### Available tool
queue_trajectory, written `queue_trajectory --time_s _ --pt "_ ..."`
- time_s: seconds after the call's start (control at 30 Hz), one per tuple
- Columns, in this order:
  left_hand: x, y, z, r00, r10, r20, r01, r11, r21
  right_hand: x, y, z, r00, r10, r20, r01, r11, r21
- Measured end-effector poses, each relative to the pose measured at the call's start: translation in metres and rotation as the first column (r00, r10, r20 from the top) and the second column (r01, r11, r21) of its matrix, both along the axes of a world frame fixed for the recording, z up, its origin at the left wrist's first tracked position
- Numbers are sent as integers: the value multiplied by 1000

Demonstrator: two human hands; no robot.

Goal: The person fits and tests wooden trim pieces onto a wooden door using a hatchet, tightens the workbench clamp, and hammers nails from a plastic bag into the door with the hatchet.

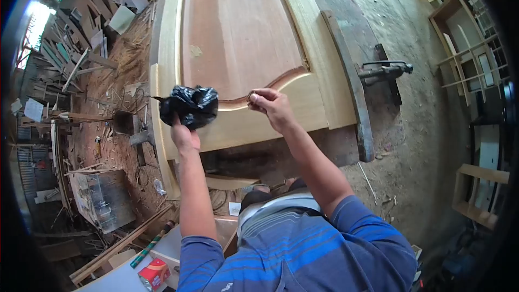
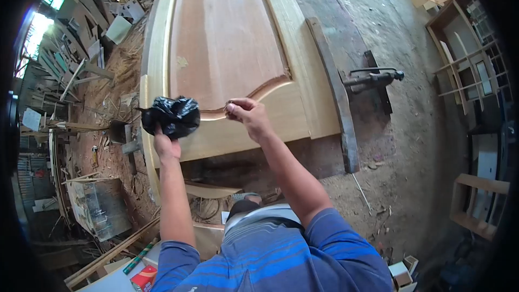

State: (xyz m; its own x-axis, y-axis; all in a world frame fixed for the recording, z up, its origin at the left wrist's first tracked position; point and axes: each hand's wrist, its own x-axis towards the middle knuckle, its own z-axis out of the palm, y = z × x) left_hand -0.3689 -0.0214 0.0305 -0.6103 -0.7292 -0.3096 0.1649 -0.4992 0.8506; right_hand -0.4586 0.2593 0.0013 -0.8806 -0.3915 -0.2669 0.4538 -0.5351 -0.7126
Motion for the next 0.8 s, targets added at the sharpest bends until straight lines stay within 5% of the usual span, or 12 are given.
queue_trajectory --time_s 0.13,0.27,0.33,0.53,0.67,0.8 --pt "-42 -1 14 995 -28 -98 29 1000 13 -11 20 -23 987 -11 -162 64 945 322" --pt "-82 -7 8 992 -109 -62 105 992 -66 -12 32 -27 773 213 -597 370 614 698" --pt "-81 -2 3 981 -159 113 177 969 -175 -9 38 -15 774 259 -577 344 593 728" --pt "-3 40 3 935 -264 235 347 817 -461 -11 37 -5 780 297 -551 321 566 759" --pt "65 92 -13 939 -119 322 220 928 -300 -17 27 7 777 325 -539 375 449 811" --pt "100 109 -20 854 -376 359 457 873 -170 -24 23 6 707 431 -560 440 351 826"
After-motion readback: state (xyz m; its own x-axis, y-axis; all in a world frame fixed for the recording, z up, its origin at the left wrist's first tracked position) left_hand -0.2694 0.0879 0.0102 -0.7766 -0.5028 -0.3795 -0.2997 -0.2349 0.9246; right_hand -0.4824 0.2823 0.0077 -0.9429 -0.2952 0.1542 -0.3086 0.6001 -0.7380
